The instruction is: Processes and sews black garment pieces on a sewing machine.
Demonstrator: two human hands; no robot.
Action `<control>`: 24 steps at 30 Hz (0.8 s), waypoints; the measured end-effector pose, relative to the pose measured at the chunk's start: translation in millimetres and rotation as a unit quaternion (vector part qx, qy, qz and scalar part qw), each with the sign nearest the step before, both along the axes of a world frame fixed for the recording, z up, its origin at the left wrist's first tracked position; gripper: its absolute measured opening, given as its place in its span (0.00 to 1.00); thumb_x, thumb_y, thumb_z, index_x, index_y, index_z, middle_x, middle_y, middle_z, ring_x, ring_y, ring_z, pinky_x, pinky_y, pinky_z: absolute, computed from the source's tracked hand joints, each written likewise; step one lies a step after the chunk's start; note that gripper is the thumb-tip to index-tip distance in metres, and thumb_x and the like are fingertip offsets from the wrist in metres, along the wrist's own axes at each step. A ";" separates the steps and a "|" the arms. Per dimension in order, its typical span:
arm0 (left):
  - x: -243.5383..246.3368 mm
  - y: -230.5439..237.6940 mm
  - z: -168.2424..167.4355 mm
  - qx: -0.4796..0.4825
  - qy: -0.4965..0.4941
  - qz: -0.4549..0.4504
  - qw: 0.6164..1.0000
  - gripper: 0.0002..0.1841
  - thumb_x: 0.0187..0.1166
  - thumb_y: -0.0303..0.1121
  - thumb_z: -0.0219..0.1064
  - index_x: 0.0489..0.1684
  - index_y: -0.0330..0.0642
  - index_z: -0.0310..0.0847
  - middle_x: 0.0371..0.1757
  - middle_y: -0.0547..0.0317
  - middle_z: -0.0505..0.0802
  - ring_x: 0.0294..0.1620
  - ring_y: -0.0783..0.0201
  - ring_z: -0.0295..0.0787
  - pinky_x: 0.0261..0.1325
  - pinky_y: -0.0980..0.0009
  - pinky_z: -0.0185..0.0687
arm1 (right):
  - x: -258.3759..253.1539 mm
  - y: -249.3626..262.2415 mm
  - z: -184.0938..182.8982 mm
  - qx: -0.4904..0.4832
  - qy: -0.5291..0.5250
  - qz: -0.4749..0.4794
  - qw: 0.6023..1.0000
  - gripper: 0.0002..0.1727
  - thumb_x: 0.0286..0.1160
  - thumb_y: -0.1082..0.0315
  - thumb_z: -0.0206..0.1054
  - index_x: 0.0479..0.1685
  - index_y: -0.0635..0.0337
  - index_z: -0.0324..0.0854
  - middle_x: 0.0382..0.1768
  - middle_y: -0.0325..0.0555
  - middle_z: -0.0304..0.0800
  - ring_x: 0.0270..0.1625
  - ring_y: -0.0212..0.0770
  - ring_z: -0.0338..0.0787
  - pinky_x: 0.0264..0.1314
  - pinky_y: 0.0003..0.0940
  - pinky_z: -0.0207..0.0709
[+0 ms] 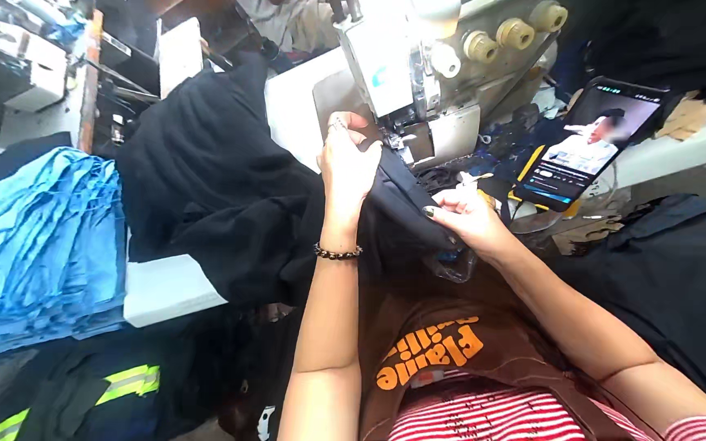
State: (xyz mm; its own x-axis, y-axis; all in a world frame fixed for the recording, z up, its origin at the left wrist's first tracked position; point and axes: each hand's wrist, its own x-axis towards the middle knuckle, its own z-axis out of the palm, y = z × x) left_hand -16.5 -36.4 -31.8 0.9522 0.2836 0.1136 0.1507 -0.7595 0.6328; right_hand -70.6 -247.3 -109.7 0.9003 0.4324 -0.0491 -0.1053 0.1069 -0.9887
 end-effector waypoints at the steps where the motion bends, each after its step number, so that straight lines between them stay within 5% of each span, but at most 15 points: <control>1: 3.5 -0.1 -0.5 0.001 0.001 0.006 1.000 0.27 0.67 0.32 0.78 0.66 0.40 0.76 0.43 0.55 0.94 0.48 0.55 0.90 0.56 0.48 0.80 | 0.5 1.2 2.1 0.014 0.007 -0.003 1.000 0.04 0.79 0.73 0.68 0.41 0.62 0.87 0.23 0.37 0.87 0.21 0.25 0.80 0.24 0.21 0.74; 10: 48.4 5.6 -5.3 -0.016 -0.032 0.015 0.999 0.26 0.60 0.30 0.78 0.60 0.40 0.77 0.49 0.52 0.91 0.56 0.55 0.87 0.62 0.45 0.76 | 21.8 22.1 11.7 -0.055 -0.058 -0.089 0.993 0.04 0.80 0.69 0.70 0.46 0.58 0.87 0.25 0.37 0.88 0.23 0.27 0.82 0.25 0.23 0.77; 20: 58.6 14.8 -6.5 -0.009 -0.046 -0.024 0.999 0.23 0.62 0.32 0.79 0.56 0.38 0.80 0.51 0.49 0.91 0.57 0.57 0.88 0.63 0.53 0.79 | 19.1 27.8 3.6 -0.096 -0.138 -0.097 0.981 0.05 0.80 0.67 0.70 0.45 0.58 0.88 0.32 0.38 0.91 0.29 0.26 0.86 0.33 0.23 0.82; 24: 58.4 39.7 -7.4 -0.049 -0.118 -0.089 0.988 0.23 0.65 0.29 0.79 0.60 0.34 0.81 0.57 0.49 0.91 0.62 0.59 0.88 0.68 0.60 0.82 | 20.5 32.1 6.1 -0.118 -0.134 -0.097 0.979 0.05 0.81 0.66 0.70 0.44 0.56 0.88 0.29 0.38 0.89 0.25 0.28 0.83 0.27 0.25 0.79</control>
State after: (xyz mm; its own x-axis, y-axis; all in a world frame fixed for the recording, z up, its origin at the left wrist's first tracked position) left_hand 41.8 3.4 -39.3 0.9379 0.1349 0.3197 -0.1406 -0.6944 0.7057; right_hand -50.1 -215.2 -103.7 0.9585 0.2574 0.1223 0.1609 -0.1347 -0.9777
